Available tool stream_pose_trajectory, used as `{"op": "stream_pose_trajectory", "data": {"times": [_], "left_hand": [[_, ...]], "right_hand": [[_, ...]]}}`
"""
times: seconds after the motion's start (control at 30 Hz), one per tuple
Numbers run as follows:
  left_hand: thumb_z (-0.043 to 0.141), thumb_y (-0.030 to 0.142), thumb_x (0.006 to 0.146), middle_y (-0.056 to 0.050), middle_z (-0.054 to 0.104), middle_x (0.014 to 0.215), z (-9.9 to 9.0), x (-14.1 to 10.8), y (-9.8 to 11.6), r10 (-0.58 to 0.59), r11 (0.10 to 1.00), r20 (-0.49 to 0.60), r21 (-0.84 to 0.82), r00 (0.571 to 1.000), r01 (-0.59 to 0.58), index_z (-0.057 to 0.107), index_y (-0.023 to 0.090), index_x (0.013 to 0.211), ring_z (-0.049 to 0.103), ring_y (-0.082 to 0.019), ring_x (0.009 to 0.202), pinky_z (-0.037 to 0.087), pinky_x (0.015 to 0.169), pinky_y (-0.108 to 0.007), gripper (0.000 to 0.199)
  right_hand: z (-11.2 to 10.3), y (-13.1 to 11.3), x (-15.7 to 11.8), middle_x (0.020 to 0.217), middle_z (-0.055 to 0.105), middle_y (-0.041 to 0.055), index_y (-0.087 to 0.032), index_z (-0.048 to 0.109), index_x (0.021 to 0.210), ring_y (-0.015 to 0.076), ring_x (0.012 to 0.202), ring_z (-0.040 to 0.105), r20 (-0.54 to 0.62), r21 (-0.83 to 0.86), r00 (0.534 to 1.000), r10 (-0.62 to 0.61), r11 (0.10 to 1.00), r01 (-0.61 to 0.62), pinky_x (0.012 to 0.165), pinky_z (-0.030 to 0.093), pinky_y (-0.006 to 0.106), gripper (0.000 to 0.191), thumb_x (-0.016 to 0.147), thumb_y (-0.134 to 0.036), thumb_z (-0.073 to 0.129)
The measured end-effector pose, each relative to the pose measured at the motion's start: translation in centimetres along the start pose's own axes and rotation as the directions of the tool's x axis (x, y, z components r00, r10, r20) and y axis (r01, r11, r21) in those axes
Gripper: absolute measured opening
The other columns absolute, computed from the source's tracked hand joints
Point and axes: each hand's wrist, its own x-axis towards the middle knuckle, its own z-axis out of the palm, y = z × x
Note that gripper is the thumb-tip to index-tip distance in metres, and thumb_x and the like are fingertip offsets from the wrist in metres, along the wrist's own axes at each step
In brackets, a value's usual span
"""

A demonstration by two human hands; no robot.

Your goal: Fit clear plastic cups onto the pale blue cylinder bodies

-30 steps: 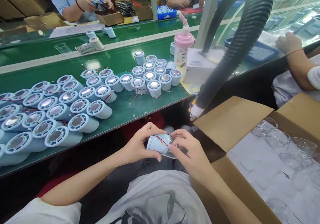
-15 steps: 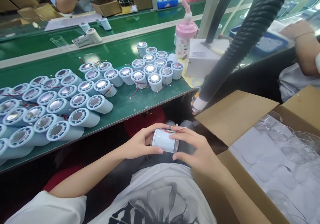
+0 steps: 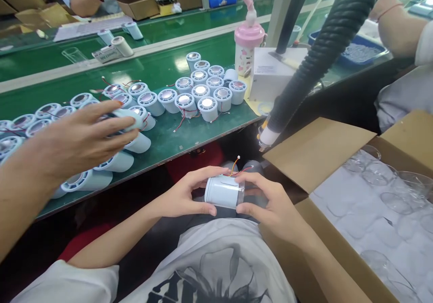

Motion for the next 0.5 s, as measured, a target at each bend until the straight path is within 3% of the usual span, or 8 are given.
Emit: {"op": "stream_pose_trajectory", "data": {"times": [0.17, 0.3, 0.4, 0.5], "left_hand": [[0.083, 0.026, 0.068, -0.011, 0.054, 0.140, 0.1, -0.3, 0.3, 0.016, 1.000, -0.004, 0.009, 1.000, -0.016, 0.053, 0.029, 0.136, 0.054, -0.030, 0.126, 0.047, 0.103, -0.042, 0.074], [0.083, 0.021, 0.067, -0.012, 0.052, 0.142, 0.1, 0.2, -0.1, -0.028, 0.992, 0.008, -0.123, 1.000, 0.029, 0.051, 0.027, 0.137, 0.053, -0.029, 0.127, 0.046, 0.104, -0.041, 0.077], [0.084, 0.021, 0.066, -0.013, 0.055, 0.138, 0.1, 2.5, -1.2, -0.039, 0.945, 0.004, -0.326, 0.999, 0.038, 0.052, 0.025, 0.136, 0.054, -0.029, 0.126, 0.045, 0.104, -0.040, 0.077], [0.086, 0.028, 0.064, -0.013, 0.061, 0.131, 0.4, 6.4, -2.4, -0.086, 0.902, -0.012, -0.425, 0.996, 0.073, 0.057, 0.020, 0.131, 0.056, -0.028, 0.122, 0.043, 0.103, -0.040, 0.074]], "right_hand": [[0.1, -0.2, 0.0, 0.120, 0.061, 0.0066, -0.029, 0.059, 0.118, 0.0240, 0.102, 0.065, 0.033, 0.101, 0.998, 0.059, 0.993, -0.062, 0.084, 0.058, 0.036, 0.034, 0.086, -0.031, 0.069], [0.4, 0.5, 0.2, 0.121, 0.061, 0.0063, -0.029, 0.059, 0.118, 0.0229, 0.103, 0.064, 0.008, 0.188, 0.997, 0.075, 0.979, -0.075, 0.084, 0.057, 0.035, 0.034, 0.085, -0.032, 0.070], [0.9, 2.3, 0.4, 0.117, 0.063, 0.0086, -0.027, 0.060, 0.112, 0.0251, 0.103, 0.063, -0.205, 0.256, 0.978, 0.039, 0.967, 0.015, 0.081, 0.057, 0.037, 0.038, 0.080, -0.038, 0.074], [1.1, 4.9, 0.8, 0.117, 0.064, 0.0110, -0.025, 0.056, 0.109, 0.0275, 0.109, 0.061, -0.469, 0.236, 0.883, -0.002, 0.963, 0.127, 0.091, 0.053, 0.042, 0.044, 0.076, -0.047, 0.075]]}}
